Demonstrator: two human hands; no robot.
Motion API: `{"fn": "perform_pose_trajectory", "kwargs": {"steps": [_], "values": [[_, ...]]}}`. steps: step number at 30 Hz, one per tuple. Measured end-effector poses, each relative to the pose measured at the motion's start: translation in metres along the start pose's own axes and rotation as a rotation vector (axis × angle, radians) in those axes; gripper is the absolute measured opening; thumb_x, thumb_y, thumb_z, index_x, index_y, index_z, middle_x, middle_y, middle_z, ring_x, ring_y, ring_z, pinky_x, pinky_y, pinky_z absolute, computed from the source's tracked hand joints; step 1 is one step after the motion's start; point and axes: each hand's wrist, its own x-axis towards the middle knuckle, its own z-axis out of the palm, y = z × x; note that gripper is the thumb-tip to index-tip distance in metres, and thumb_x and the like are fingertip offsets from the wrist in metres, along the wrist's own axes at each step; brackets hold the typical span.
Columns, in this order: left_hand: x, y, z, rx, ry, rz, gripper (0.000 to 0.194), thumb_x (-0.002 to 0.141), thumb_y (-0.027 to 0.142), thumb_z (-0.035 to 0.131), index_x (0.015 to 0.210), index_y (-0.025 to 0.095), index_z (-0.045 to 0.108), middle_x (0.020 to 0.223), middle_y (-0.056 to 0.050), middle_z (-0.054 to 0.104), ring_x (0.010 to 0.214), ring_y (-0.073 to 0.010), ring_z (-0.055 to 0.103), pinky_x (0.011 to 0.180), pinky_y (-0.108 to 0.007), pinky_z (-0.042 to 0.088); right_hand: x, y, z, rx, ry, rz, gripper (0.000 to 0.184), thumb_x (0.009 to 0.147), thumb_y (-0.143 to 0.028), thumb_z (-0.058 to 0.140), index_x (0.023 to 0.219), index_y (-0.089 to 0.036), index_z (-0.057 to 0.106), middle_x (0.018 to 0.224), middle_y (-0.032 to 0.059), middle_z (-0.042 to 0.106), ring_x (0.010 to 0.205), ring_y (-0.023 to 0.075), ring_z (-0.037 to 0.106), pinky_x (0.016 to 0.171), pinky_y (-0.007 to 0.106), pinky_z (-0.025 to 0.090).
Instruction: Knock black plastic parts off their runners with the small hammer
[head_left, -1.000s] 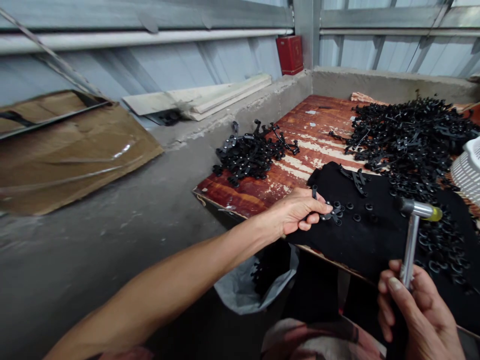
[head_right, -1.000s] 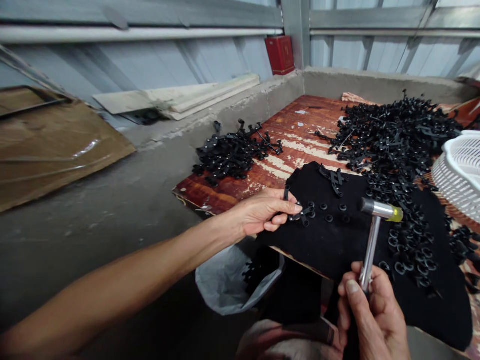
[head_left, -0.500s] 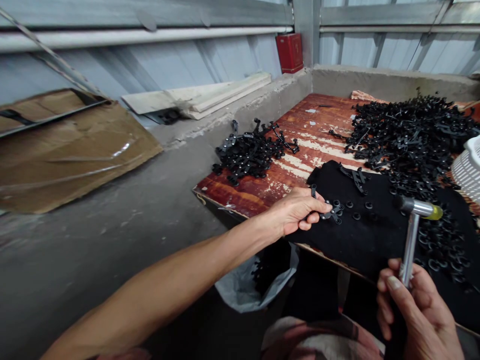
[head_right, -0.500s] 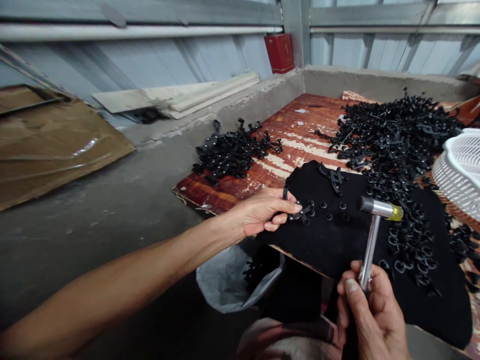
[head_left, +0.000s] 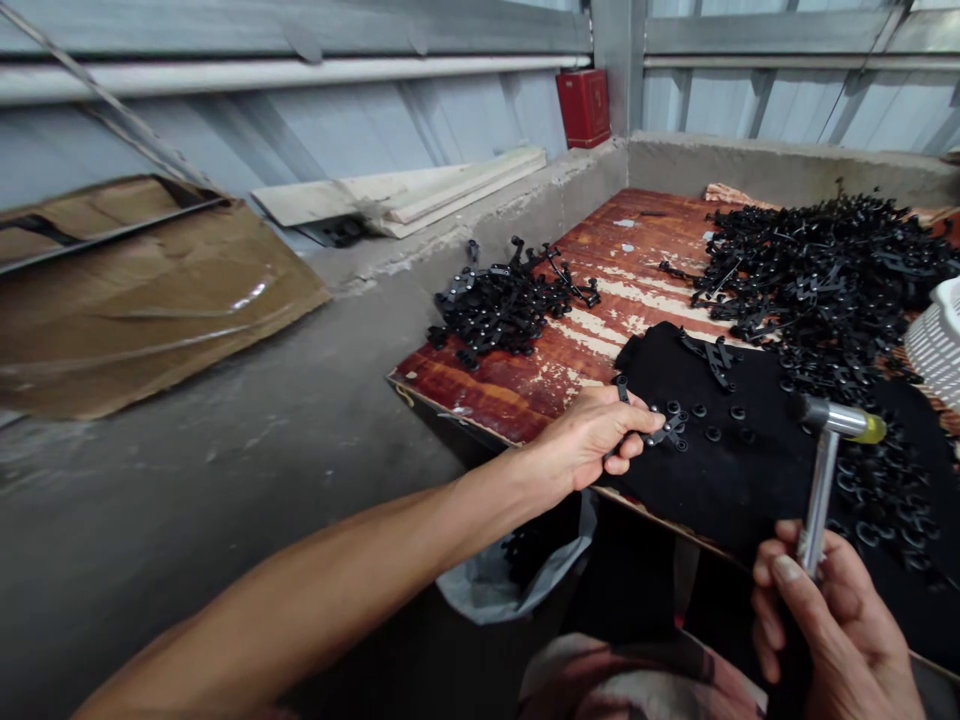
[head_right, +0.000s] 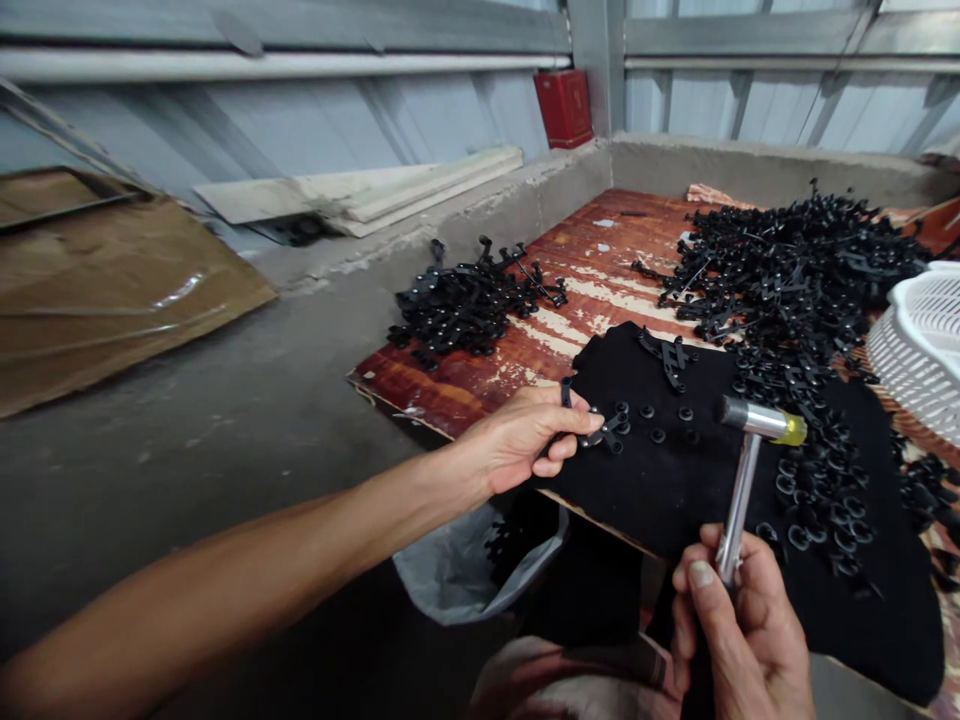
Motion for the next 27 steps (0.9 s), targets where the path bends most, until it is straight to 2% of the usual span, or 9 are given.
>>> {"fn": "perform_pose_trajectory", "kwargs": {"steps": [12, 20, 27], "values": [[-0.0001, -0.0046, 0.0015, -0.027, 0.055, 0.008, 0.024, 0.077, 0.002, 0.059, 0.068, 0.018, 0.044, 0.046, 0.009, 0.042, 0.034, -0.0019, 0.034, 0.031, -0.014, 0.018, -0.0004, -0.0006, 0.0019, -0.007, 0.003, -0.020, 0.038, 0.075, -0.040, 0.080, 0.100, -0.024, 0.057, 0.073, -0.0025, 0.061, 0.046, 0.0079, 0.047, 0.037, 0.015, 0.041], [-0.0036, -0.0041, 0.0020, -0.031, 0.055, 0.000, 0.024, 0.077, 0.001, 0.059, 0.067, 0.017, 0.044, 0.046, 0.009, 0.043, 0.033, -0.0018, 0.035, 0.031, -0.014, 0.018, 0.0002, -0.0044, 0.0024, -0.027, -0.013, -0.033, 0.040, 0.073, -0.040, 0.082, 0.099, -0.024, 0.057, 0.073, -0.0021, 0.060, 0.045, 0.0105, 0.046, 0.034, 0.019, 0.040], [-0.0019, -0.0052, 0.0023, -0.033, 0.052, 0.016, 0.024, 0.077, 0.001, 0.058, 0.069, 0.018, 0.044, 0.046, 0.009, 0.042, 0.033, -0.0021, 0.034, 0.032, -0.015, 0.018, -0.0001, -0.0053, 0.0029, -0.025, -0.019, -0.030, 0.038, 0.074, -0.039, 0.080, 0.099, -0.024, 0.056, 0.073, -0.0020, 0.060, 0.045, 0.0098, 0.047, 0.036, 0.019, 0.041]]}}
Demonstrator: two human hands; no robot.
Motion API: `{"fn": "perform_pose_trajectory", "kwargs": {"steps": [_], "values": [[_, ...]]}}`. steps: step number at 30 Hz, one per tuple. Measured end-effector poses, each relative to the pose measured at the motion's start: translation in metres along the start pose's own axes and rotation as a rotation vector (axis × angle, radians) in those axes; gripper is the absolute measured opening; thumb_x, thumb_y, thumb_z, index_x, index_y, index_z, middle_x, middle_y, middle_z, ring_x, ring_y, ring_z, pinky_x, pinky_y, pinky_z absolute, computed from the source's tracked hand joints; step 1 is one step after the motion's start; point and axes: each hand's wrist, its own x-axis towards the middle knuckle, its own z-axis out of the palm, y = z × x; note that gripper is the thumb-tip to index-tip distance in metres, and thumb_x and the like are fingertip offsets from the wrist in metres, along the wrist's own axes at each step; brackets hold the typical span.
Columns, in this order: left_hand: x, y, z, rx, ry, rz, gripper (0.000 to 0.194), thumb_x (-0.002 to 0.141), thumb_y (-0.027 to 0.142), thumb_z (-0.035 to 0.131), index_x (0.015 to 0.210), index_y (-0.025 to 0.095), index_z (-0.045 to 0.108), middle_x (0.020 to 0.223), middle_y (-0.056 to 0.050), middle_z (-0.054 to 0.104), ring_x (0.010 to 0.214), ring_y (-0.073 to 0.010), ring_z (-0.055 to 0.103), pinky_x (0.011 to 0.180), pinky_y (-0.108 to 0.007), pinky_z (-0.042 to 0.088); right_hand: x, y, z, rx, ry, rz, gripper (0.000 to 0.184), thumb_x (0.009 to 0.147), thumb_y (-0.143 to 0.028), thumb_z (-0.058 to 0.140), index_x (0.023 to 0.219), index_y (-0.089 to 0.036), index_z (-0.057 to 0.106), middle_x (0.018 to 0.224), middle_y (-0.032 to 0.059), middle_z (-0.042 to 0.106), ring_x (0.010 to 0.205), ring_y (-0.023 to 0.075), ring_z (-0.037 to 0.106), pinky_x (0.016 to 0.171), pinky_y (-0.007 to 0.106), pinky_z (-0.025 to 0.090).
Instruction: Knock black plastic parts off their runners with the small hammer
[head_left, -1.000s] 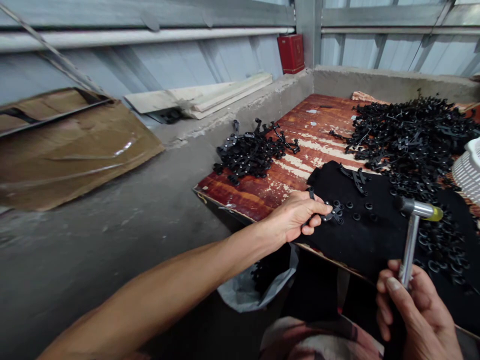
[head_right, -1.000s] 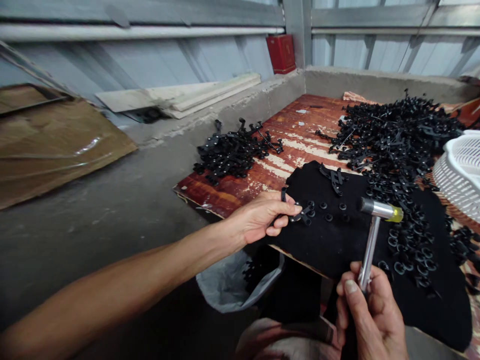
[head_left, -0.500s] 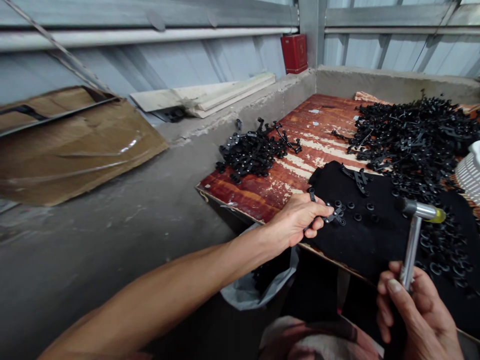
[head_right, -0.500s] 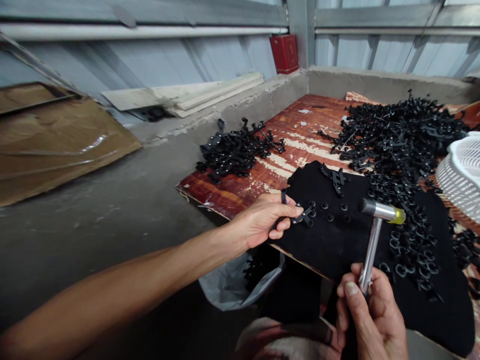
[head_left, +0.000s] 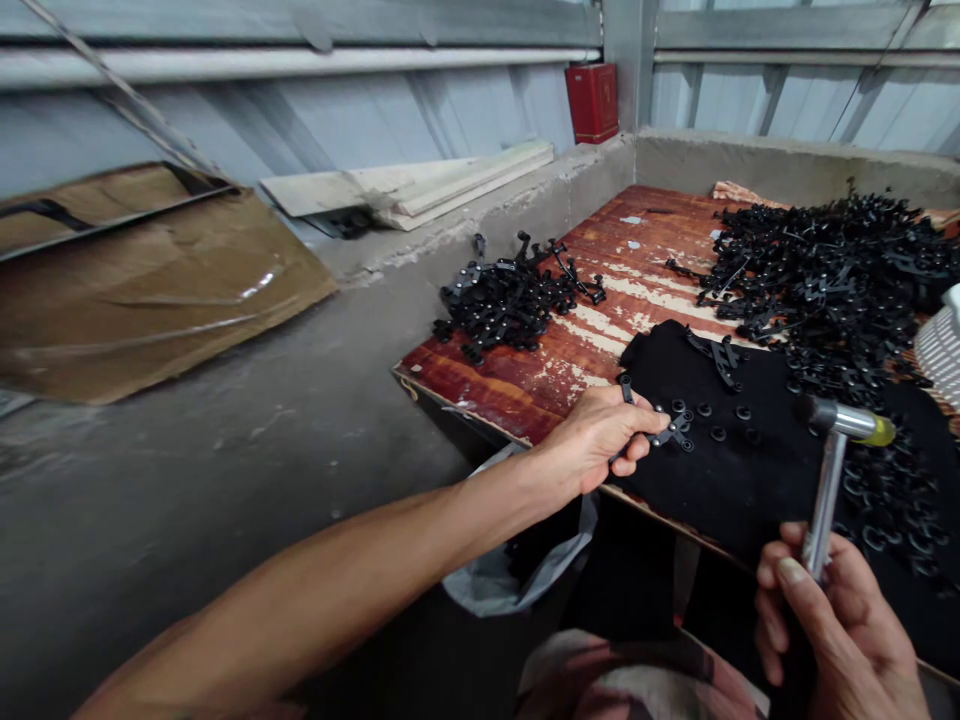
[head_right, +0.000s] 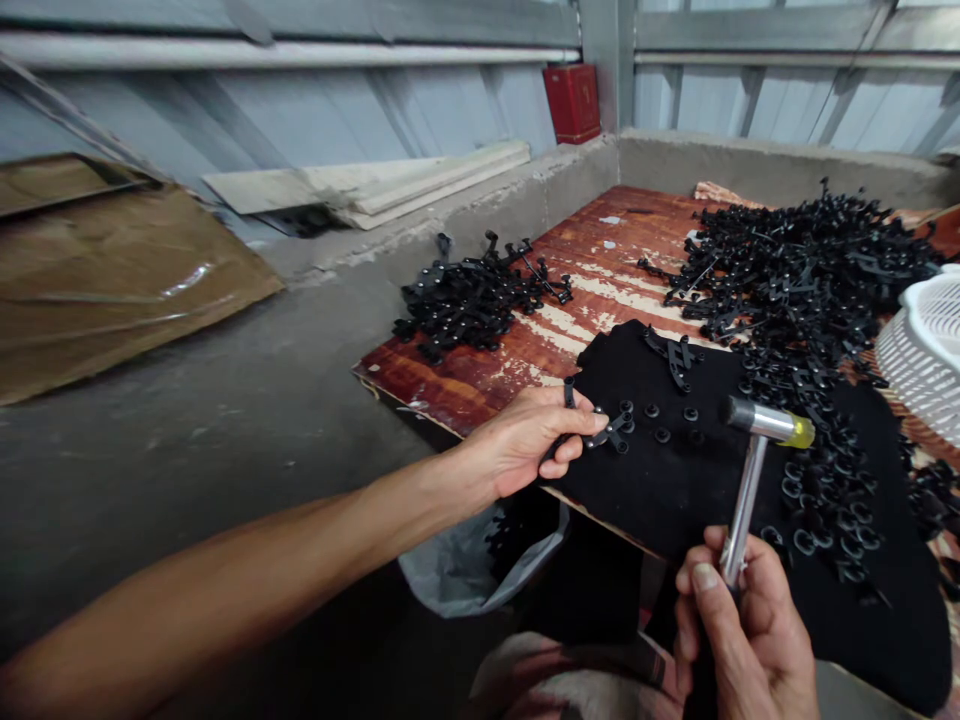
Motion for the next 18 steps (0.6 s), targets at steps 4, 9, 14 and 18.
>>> {"fn": "perform_pose_trajectory", "kwargs": {"steps": [4, 9, 14, 18], "values": [[0.001, 0.000, 0.000, 0.015, -0.001, 0.005, 0.024, 0.077, 0.002, 0.058, 0.069, 0.018, 0.043, 0.046, 0.009, 0.043, 0.034, -0.0021, 0.034, 0.032, -0.015, 0.018, 0.000, 0.002, 0.000, 0.002, -0.005, 0.005, 0.038, 0.074, -0.039, 0.080, 0.099, -0.024, 0.057, 0.073, -0.0023, 0.060, 0.046, 0.0094, 0.046, 0.037, 0.018, 0.040], [0.000, 0.000, 0.000, 0.038, -0.002, 0.013, 0.024, 0.076, 0.002, 0.057, 0.067, 0.018, 0.042, 0.044, 0.009, 0.040, 0.033, -0.0024, 0.033, 0.033, -0.015, 0.017, -0.001, 0.002, -0.007, -0.084, 0.006, -0.002, 0.039, 0.078, -0.044, 0.076, 0.107, -0.024, 0.059, 0.077, 0.0002, 0.062, 0.049, 0.0102, 0.047, 0.040, 0.017, 0.041], [0.001, 0.003, 0.000, 0.074, -0.005, 0.025, 0.025, 0.073, 0.001, 0.056, 0.063, 0.018, 0.041, 0.043, 0.010, 0.036, 0.032, -0.0020, 0.030, 0.033, -0.016, 0.016, -0.002, -0.006, -0.017, -0.383, -0.043, -0.229, 0.048, 0.084, -0.045, 0.068, 0.128, -0.029, 0.059, 0.094, 0.0055, 0.066, 0.072, 0.0205, 0.059, 0.049, 0.023, 0.049], [0.002, 0.007, 0.000, 0.082, 0.003, 0.004, 0.027, 0.068, 0.002, 0.058, 0.061, 0.019, 0.038, 0.043, 0.010, 0.034, 0.033, -0.0020, 0.028, 0.034, -0.016, 0.014, 0.010, -0.013, -0.023, -0.710, -0.045, -0.606, 0.047, 0.093, -0.034, 0.055, 0.140, -0.036, 0.049, 0.104, 0.0045, 0.065, 0.091, 0.0253, 0.061, 0.079, 0.037, 0.051]]}}
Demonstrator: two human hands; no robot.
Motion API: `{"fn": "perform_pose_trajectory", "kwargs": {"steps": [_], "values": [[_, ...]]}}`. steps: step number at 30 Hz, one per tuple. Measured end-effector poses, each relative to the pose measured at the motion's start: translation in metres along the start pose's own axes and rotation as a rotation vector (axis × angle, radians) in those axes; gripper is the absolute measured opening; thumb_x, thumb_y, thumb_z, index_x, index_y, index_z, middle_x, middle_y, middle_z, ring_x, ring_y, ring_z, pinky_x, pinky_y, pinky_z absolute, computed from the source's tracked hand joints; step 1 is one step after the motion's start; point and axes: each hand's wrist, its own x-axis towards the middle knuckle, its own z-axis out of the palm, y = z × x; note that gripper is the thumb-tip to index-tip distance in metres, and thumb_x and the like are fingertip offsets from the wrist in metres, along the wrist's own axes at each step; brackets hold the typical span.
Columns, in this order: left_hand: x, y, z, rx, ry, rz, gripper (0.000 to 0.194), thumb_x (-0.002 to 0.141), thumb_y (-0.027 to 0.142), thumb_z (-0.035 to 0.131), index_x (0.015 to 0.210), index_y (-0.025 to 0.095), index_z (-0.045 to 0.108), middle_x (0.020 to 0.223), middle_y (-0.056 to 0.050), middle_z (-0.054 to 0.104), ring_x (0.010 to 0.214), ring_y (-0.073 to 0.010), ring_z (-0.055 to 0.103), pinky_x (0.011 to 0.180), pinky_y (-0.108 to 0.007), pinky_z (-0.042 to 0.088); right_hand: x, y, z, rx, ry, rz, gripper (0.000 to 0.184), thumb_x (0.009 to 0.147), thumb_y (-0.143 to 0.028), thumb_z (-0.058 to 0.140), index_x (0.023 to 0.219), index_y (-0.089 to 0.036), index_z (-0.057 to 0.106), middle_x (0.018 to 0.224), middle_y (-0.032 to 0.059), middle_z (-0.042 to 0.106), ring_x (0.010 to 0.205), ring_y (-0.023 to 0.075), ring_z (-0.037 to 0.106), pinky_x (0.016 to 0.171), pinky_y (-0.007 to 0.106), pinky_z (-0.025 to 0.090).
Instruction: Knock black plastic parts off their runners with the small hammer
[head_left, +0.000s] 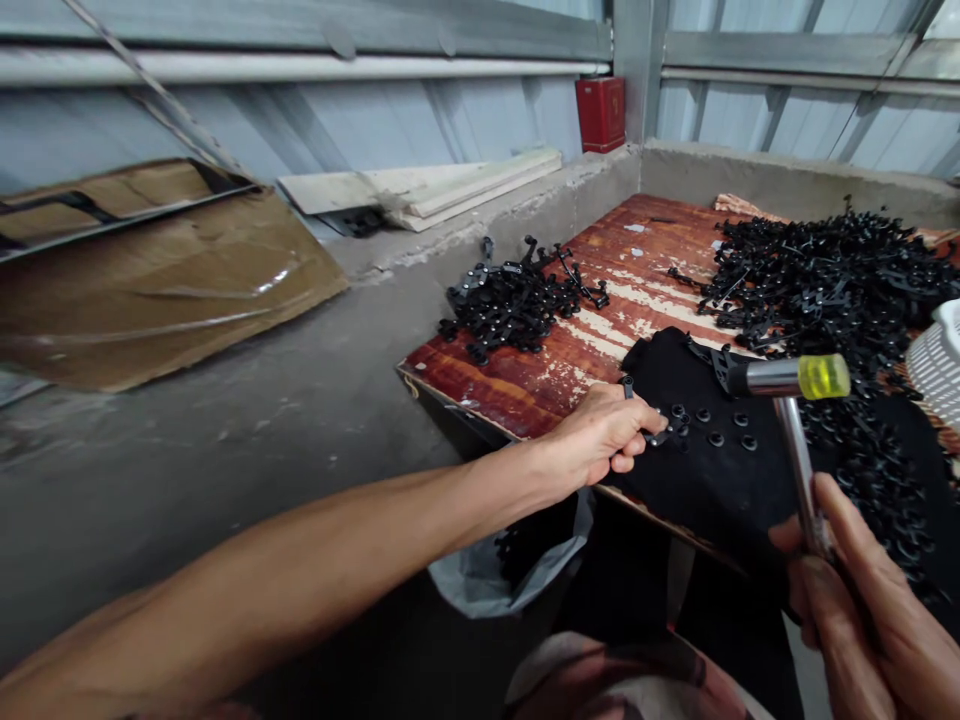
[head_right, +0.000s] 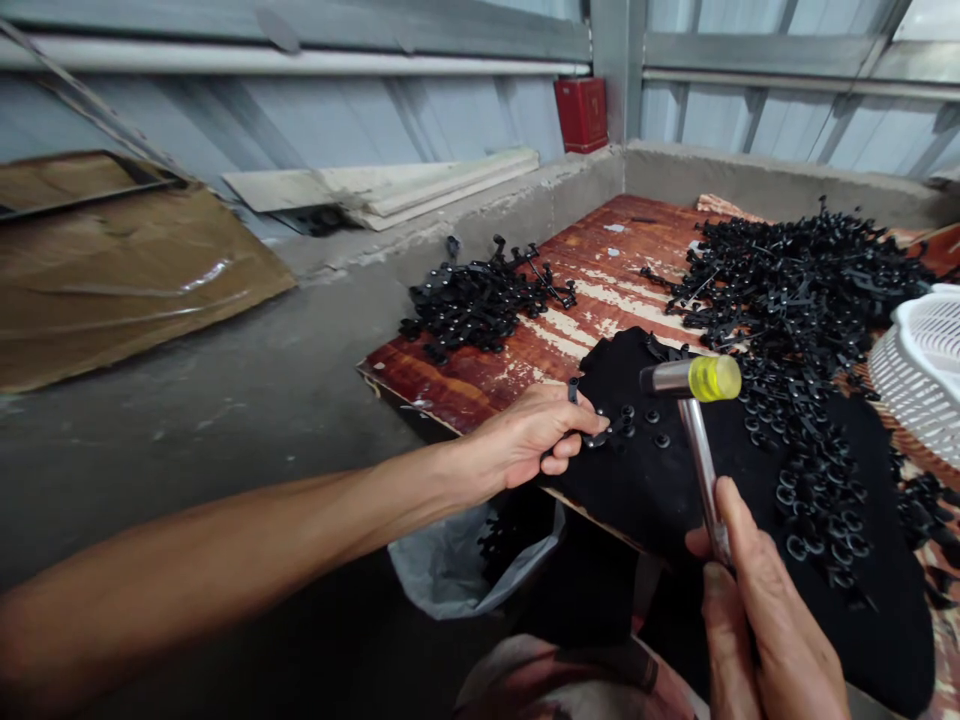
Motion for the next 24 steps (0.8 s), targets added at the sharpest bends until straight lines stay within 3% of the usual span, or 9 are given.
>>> {"fn": "perform_pose_trajectory", "kwargs": {"steps": [3, 5, 7, 11, 13, 16, 21, 24], "values": [[0.002, 0.000, -0.001, 0.017, -0.004, 0.012, 0.029, 0.065, 0.003, 0.060, 0.060, 0.019, 0.036, 0.044, 0.010, 0.032, 0.033, -0.0019, 0.027, 0.035, -0.017, 0.014, 0.013, 0.007, -0.005, -0.240, -0.176, -0.291, 0.055, 0.096, -0.022, 0.045, 0.147, -0.038, 0.035, 0.106, 0.0058, 0.062, 0.088, 0.0239, 0.064, 0.068, 0.032, 0.053], [0.004, -0.001, -0.002, 0.029, -0.022, 0.028, 0.029, 0.065, 0.004, 0.059, 0.060, 0.019, 0.035, 0.045, 0.010, 0.032, 0.033, -0.0017, 0.026, 0.035, -0.017, 0.014, 0.019, 0.010, -0.009, -0.337, -0.289, -0.385, 0.058, 0.096, -0.018, 0.041, 0.150, -0.035, 0.029, 0.101, 0.0079, 0.061, 0.082, 0.0230, 0.066, 0.055, 0.026, 0.052], [0.006, -0.003, -0.002, 0.037, -0.031, 0.033, 0.029, 0.064, 0.005, 0.060, 0.060, 0.020, 0.035, 0.046, 0.010, 0.033, 0.033, -0.0018, 0.026, 0.035, -0.018, 0.013, 0.020, 0.009, -0.013, -0.349, -0.302, -0.411, 0.059, 0.096, -0.016, 0.039, 0.151, -0.033, 0.026, 0.103, 0.0089, 0.060, 0.085, 0.0228, 0.066, 0.057, 0.026, 0.053], [0.008, -0.004, -0.002, 0.047, -0.008, 0.020, 0.026, 0.066, 0.007, 0.059, 0.062, 0.020, 0.037, 0.046, 0.010, 0.033, 0.033, -0.0028, 0.026, 0.035, -0.018, 0.013, 0.013, 0.003, -0.017, -0.389, -0.142, -0.414, 0.063, 0.095, -0.016, 0.041, 0.152, -0.037, 0.021, 0.114, 0.0094, 0.058, 0.093, 0.0250, 0.064, 0.063, 0.030, 0.053], [0.008, -0.004, -0.001, 0.043, -0.010, 0.023, 0.026, 0.066, 0.006, 0.059, 0.061, 0.020, 0.037, 0.045, 0.010, 0.032, 0.033, -0.0029, 0.027, 0.035, -0.018, 0.014, 0.012, 0.005, -0.016, -0.440, -0.182, -0.414, 0.064, 0.095, -0.019, 0.040, 0.153, -0.034, 0.019, 0.110, 0.0110, 0.059, 0.083, 0.0255, 0.066, 0.054, 0.029, 0.053], [0.007, -0.005, 0.000, 0.037, -0.012, 0.026, 0.026, 0.066, 0.005, 0.059, 0.061, 0.019, 0.038, 0.045, 0.010, 0.032, 0.033, -0.0030, 0.028, 0.034, -0.017, 0.014, 0.013, 0.010, -0.014, -0.418, -0.347, -0.432, 0.061, 0.095, -0.016, 0.036, 0.153, -0.032, 0.022, 0.104, 0.0109, 0.061, 0.075, 0.0238, 0.068, 0.048, 0.028, 0.053], [0.008, -0.006, 0.000, 0.057, -0.014, 0.036, 0.023, 0.068, 0.007, 0.060, 0.063, 0.019, 0.041, 0.044, 0.010, 0.034, 0.034, -0.0036, 0.031, 0.034, -0.017, 0.017, 0.014, 0.012, -0.016, -0.422, -0.213, -0.418, 0.064, 0.096, -0.017, 0.038, 0.153, -0.036, 0.017, 0.114, 0.0105, 0.060, 0.085, 0.0261, 0.068, 0.050, 0.028, 0.055], [0.007, -0.006, 0.000, 0.078, -0.005, 0.037, 0.022, 0.069, 0.006, 0.059, 0.062, 0.018, 0.041, 0.045, 0.009, 0.036, 0.034, -0.0034, 0.032, 0.033, -0.017, 0.018, 0.015, 0.010, -0.016, -0.464, -0.326, -0.458, 0.062, 0.095, -0.015, 0.034, 0.152, -0.034, 0.022, 0.107, 0.0112, 0.063, 0.078, 0.0263, 0.069, 0.047, 0.029, 0.055]]}}
